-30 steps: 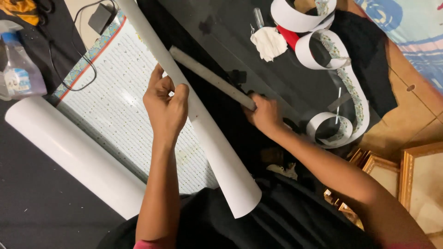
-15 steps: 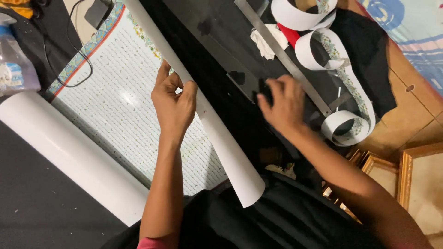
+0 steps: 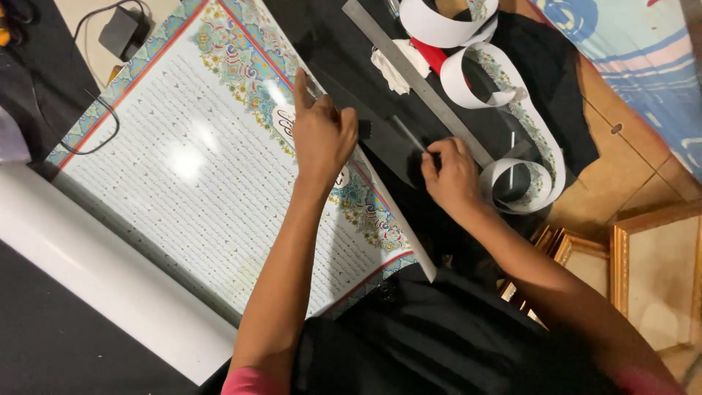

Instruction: The person measures and marks a large printed sheet with Arabic calligraphy using a ruler and pen, then cuts along the marked lines with a utility knife. The person repeatedly repositions the ruler and trims the edges to shape the sheet.

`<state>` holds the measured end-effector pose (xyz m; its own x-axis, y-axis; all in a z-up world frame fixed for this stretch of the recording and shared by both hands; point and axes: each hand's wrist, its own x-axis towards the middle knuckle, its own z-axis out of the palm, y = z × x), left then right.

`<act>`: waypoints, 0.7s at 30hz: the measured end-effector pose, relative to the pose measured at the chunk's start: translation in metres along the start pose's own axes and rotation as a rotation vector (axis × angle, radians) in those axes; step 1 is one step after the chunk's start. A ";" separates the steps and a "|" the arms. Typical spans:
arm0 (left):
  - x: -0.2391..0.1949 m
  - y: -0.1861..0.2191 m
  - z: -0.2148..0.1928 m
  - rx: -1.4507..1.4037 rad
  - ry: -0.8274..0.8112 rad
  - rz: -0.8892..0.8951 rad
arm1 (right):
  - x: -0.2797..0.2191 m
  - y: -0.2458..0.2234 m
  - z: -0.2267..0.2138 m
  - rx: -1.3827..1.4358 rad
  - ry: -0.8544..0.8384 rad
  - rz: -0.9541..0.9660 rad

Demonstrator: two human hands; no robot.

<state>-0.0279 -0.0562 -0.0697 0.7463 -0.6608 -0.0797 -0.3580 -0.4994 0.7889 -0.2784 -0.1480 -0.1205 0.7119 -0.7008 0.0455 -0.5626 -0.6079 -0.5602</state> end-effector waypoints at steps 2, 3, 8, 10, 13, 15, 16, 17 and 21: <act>0.006 -0.017 0.031 0.063 -0.036 0.066 | 0.005 0.007 -0.026 -0.072 0.111 -0.023; 0.005 -0.015 0.037 0.060 -0.036 0.067 | 0.006 0.016 -0.034 -0.076 0.111 -0.023; 0.001 -0.031 0.068 0.397 -0.070 0.317 | 0.019 0.023 -0.058 -0.593 0.266 -0.178; 0.001 -0.043 0.065 0.419 -0.108 0.395 | 0.029 0.029 -0.045 -0.358 0.151 -0.171; 0.000 -0.049 0.041 0.500 -0.074 0.482 | 0.044 0.026 -0.031 -0.296 -0.025 -0.106; 0.003 -0.042 0.028 0.551 -0.017 0.512 | 0.046 0.025 -0.031 -0.481 -0.064 -0.027; 0.006 -0.038 0.022 0.618 -0.144 0.381 | 0.045 0.025 -0.032 -0.447 0.001 -0.037; 0.007 -0.034 0.018 0.674 -0.269 0.239 | 0.046 0.027 -0.035 -0.416 0.058 -0.053; 0.009 -0.031 0.012 0.696 -0.294 0.244 | 0.072 0.038 -0.020 -0.227 0.135 -0.337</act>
<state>-0.0171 -0.0534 -0.1026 0.4575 -0.8691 -0.1881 -0.8333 -0.4929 0.2502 -0.2565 -0.2293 -0.1219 0.8190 -0.4822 0.3109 -0.3970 -0.8675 -0.2997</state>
